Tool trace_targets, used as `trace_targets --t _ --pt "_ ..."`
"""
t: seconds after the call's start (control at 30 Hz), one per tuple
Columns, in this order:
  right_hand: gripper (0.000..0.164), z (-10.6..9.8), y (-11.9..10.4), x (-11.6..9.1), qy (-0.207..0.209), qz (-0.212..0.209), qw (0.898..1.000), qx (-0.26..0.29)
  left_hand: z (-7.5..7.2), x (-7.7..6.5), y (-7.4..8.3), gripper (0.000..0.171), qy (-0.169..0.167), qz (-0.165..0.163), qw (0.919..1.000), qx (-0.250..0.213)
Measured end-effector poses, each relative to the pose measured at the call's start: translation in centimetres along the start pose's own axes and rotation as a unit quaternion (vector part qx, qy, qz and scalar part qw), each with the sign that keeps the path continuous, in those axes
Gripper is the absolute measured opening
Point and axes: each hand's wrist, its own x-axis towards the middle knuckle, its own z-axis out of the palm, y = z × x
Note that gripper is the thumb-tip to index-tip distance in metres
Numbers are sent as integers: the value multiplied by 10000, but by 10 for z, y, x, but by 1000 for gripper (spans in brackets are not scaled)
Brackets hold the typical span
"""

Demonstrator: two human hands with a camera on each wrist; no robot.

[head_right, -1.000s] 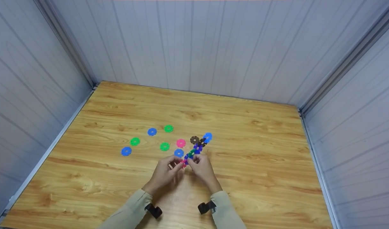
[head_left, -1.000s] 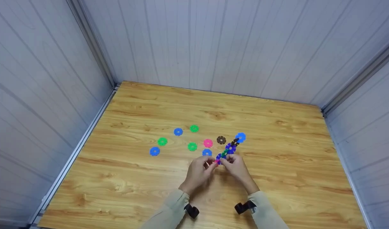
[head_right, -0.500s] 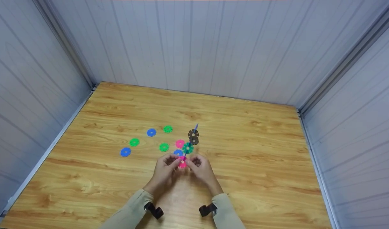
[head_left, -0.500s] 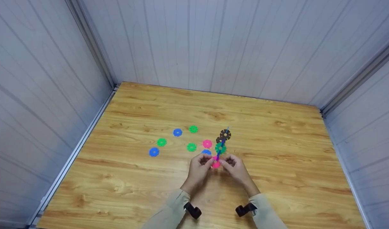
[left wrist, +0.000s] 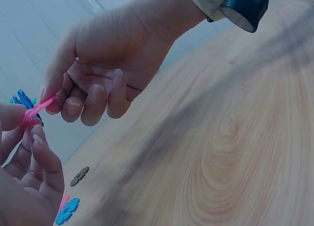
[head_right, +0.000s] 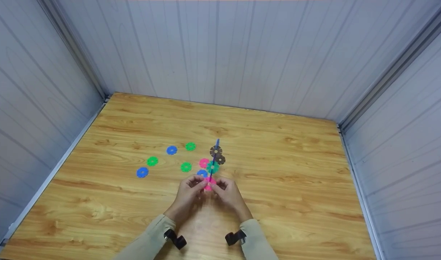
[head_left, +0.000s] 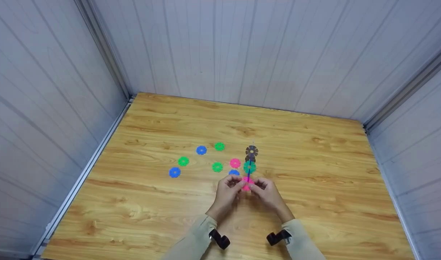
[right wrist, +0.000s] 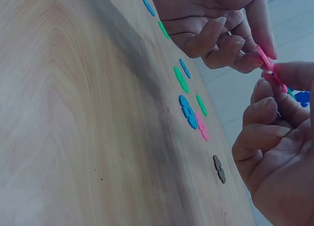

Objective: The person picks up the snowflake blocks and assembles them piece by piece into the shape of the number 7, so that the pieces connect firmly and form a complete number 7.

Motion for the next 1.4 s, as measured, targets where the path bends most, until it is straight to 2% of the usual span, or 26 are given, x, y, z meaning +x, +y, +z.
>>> trace_targets --t 0.2,0.33,0.43,0.5,0.63,0.77,0.97,1.23,1.4 --pt "26 -1 5 1 259 15 9981 555 -2 5 0 13 -62 5 9997 217" --pt "22 -5 4 1 402 181 9958 806 -7 14 0 15 -27 204 9994 293" --pt "16 -10 4 0 478 307 9946 872 -12 22 2 16 16 397 9971 648" --pt "15 -14 3 0 500 317 9949 822 -17 27 3 20 -17 498 9928 1093" --pt "17 -20 4 -1 507 265 9960 689 -27 36 7 28 -239 565 9777 2007" --pt "17 -24 5 0 518 316 9961 642 -33 42 9 33 -493 415 9604 2710" --pt "15 -24 4 1 578 400 9956 625 -36 50 13 36 -530 462 9166 3936" --pt "14 -24 4 2 612 446 9948 682 -37 55 14 39 -542 268 8751 4801" --pt "15 -25 4 1 623 454 9951 626 -36 58 9 39 -515 317 8567 5123"
